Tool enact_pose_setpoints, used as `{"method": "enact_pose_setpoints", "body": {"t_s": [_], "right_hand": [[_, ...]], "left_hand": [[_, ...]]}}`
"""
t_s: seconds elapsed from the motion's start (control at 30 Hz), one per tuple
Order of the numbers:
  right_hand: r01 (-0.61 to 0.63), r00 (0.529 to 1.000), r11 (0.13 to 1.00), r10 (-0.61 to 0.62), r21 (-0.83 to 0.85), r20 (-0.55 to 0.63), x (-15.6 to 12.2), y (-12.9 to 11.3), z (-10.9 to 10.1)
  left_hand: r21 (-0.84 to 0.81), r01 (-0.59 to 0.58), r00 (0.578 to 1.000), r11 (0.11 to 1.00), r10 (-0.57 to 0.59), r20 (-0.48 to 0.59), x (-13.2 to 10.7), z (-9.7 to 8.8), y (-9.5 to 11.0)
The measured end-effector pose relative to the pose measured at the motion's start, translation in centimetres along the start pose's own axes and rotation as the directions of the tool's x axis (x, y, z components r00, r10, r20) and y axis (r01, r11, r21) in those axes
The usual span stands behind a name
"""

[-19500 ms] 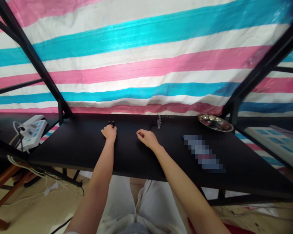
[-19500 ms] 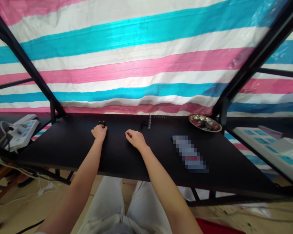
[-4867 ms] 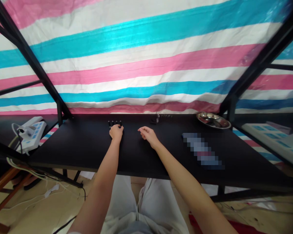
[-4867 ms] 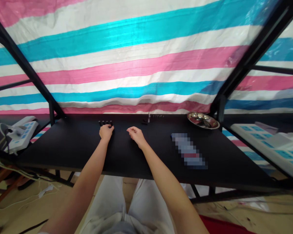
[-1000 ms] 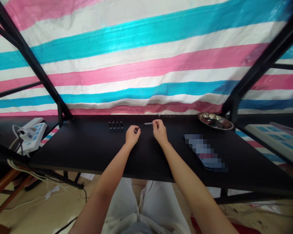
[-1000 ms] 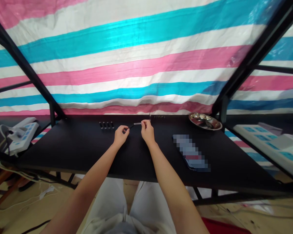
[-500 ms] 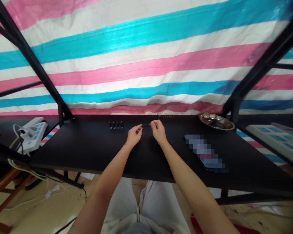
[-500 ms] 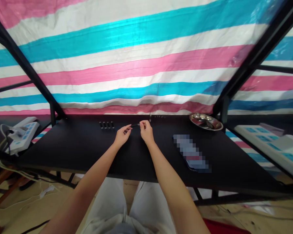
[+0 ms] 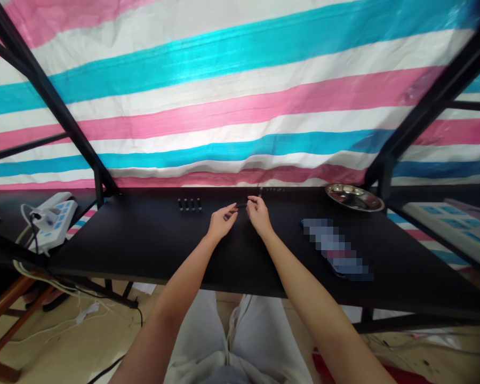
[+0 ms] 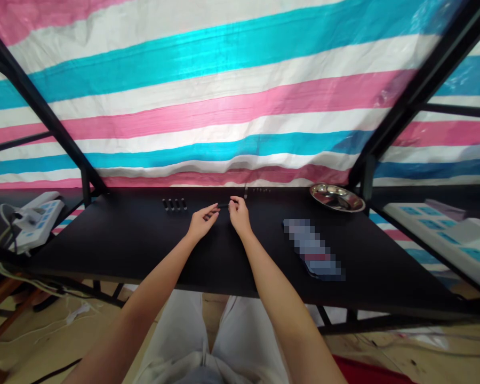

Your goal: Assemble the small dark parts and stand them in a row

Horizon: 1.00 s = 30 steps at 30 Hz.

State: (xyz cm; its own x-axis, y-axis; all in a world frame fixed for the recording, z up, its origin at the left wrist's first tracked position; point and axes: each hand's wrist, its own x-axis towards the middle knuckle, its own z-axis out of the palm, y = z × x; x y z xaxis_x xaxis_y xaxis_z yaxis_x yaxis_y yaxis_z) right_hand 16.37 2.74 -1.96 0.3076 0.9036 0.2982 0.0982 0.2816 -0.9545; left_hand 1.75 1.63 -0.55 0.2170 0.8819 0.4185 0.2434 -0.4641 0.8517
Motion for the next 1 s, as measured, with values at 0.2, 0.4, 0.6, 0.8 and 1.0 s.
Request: {"method": "enact_pose_setpoints", "body": {"t_s": [0.2,0.4,0.6,0.8,1.0], "right_hand": [[-0.144,0.987,0.981,0.133,0.13,0.092,-0.6,-0.9,0.9],[-0.254,0.961,0.913,0.201,0.319,0.191,-1.5,-2.4,1.7],[-0.335,0.93,0.86,0.237,0.386,0.28,-2.1,-2.9,2.2],[-0.356,0.913,0.873,0.248,0.334,0.324,-2.3,-2.6,2.6],[-0.35,0.91,0.885,0.243,0.308,0.337,-2.4,-2.7,2.7]], "left_hand": [[-0.123,0.085,0.992,0.989,-0.096,-0.084,0.1,-0.2,0.5],[-0.217,0.14,0.983,0.966,-0.162,-0.087,0.3,-0.6,1.2],[-0.115,0.135,0.988,0.984,-0.143,-0.059,0.1,-0.4,0.7],[-0.034,0.096,0.991,0.995,-0.098,-0.086,0.4,-0.4,-0.3],[0.018,0.129,0.988,0.992,-0.127,-0.089,0.4,-0.6,-0.1]]}}
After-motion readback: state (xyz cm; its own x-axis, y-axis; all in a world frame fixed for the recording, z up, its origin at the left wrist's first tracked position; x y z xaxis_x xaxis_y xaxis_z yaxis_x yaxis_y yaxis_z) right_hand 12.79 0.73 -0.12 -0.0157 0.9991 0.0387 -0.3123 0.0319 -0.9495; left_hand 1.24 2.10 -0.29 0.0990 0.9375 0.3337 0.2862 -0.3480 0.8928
